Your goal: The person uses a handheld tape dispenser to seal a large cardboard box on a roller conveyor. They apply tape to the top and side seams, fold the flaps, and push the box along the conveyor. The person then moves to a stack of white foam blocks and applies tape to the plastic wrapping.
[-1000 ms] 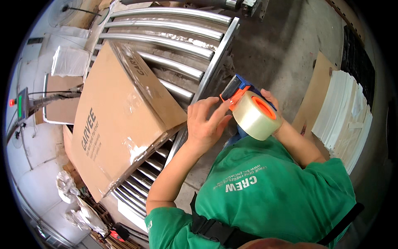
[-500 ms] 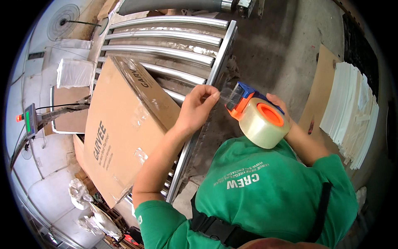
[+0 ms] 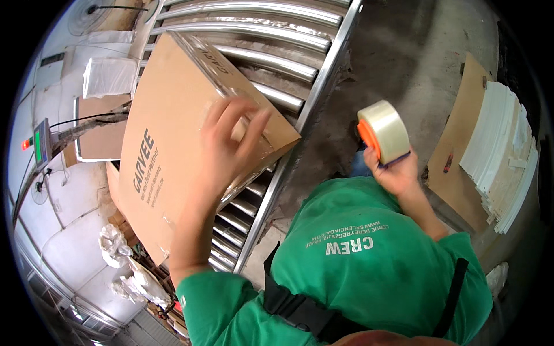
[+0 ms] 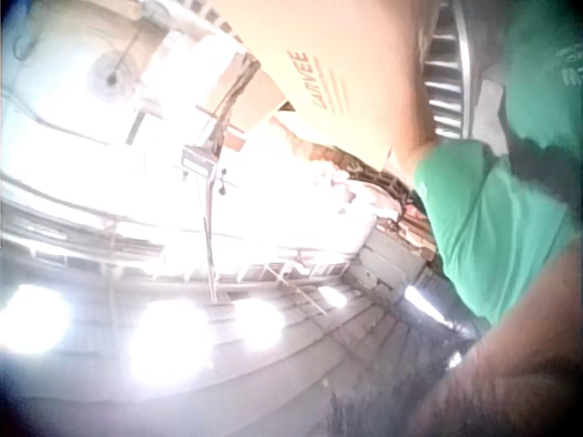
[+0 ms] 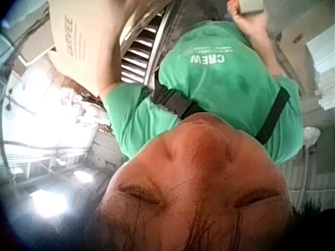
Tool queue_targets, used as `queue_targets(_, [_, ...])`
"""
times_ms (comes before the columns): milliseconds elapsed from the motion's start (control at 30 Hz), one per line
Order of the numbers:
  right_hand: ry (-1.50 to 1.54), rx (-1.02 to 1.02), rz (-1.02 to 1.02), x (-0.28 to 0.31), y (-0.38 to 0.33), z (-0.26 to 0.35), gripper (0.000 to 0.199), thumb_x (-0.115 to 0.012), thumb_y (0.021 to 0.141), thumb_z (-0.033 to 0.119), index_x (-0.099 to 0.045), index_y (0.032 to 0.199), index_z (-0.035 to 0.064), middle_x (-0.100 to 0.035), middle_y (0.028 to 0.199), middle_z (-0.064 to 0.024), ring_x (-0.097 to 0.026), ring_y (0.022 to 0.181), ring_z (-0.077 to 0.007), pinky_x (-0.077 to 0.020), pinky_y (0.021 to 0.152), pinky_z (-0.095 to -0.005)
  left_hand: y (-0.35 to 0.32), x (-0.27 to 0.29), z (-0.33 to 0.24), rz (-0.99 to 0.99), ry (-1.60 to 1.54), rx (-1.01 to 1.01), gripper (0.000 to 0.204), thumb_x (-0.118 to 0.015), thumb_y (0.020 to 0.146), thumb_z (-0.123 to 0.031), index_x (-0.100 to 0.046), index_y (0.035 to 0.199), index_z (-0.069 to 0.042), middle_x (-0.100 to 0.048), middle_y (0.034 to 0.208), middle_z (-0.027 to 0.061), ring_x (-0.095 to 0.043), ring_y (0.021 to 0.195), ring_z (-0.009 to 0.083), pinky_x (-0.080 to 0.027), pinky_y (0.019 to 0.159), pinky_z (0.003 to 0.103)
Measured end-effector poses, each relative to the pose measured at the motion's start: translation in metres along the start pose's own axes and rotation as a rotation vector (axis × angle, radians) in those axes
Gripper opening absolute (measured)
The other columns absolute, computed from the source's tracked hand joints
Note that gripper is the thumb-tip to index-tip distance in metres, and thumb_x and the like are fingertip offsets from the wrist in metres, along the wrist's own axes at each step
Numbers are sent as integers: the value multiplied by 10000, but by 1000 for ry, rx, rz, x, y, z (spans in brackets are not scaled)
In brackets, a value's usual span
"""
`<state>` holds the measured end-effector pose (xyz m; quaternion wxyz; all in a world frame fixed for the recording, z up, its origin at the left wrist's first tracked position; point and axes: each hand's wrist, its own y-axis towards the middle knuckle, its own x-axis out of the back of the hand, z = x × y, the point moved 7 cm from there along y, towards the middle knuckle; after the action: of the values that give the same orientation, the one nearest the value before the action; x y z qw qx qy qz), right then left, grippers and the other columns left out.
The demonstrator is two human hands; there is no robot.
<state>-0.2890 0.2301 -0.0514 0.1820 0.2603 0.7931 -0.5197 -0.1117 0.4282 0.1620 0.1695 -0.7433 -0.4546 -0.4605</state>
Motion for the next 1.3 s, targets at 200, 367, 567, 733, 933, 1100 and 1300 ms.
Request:
queue_targets(200, [-589,231,253,-108,81,27,470,-608,855,364,-577,1190,36,-624,1149,-121,-609,1059,-258,-496,940,-382,-111,9,34,50,417,-87,826,-805,611,-529,-534,1219,-40,-492,1286,180,-458,1202,356,-313,994,483])
queue_targets(367, [-1791,51,666,-166,133,-59,421,-674,806,278,-657,1103,-20,-681,956,-80,-618,921,-125,-481,848,-262,-117,2,50,43,448,-122,827,-845,580,-358,-497,1268,-58,-470,1324,190,-448,1218,363,-311,999,489])
queue_targets(567, [-1936,-54,758,-133,124,-67,560,-734,759,321,-620,1207,5,-677,1046,-96,-615,971,-154,-454,897,-273,-122,-1,56,5,405,-117,789,-836,574,-324,-521,1251,-71,-477,1321,177,-451,1217,360,-310,991,487])
queue_targets(733, [-1978,-81,820,-35,32,-73,590,-770,755,257,-580,1260,18,-628,1201,-122,-579,1110,-172,-418,988,-306,-129,-2,57,-2,409,-107,774,-837,581,-328,-529,1240,-64,-479,1316,179,-445,1215,374,-314,989,488])
queue_targets(933, [-1918,97,755,-18,65,-128,603,-769,732,426,-653,1099,-39,-692,931,-120,-655,857,-168,-508,778,-264,-122,-2,43,3,422,-94,773,-836,623,-373,-516,1241,-37,-471,1320,194,-436,1207,377,-317,1007,471])
queue_targets(1100, [-1599,-580,609,-29,91,-136,343,-755,750,328,-718,918,31,-694,929,-99,-657,789,-156,-544,718,-328,-122,-4,41,42,402,-102,723,-810,696,-277,-468,1284,-35,-424,1336,218,-394,1238,367,-333,1027,461])
queue_targets(1300, [-1931,-386,890,29,81,-176,552,-768,711,481,-715,1056,53,-690,1043,-85,-613,929,-180,-467,851,-326,-121,-5,49,37,313,-88,715,-811,678,-306,-495,1264,-45,-433,1342,201,-391,1249,386,-321,1034,472])
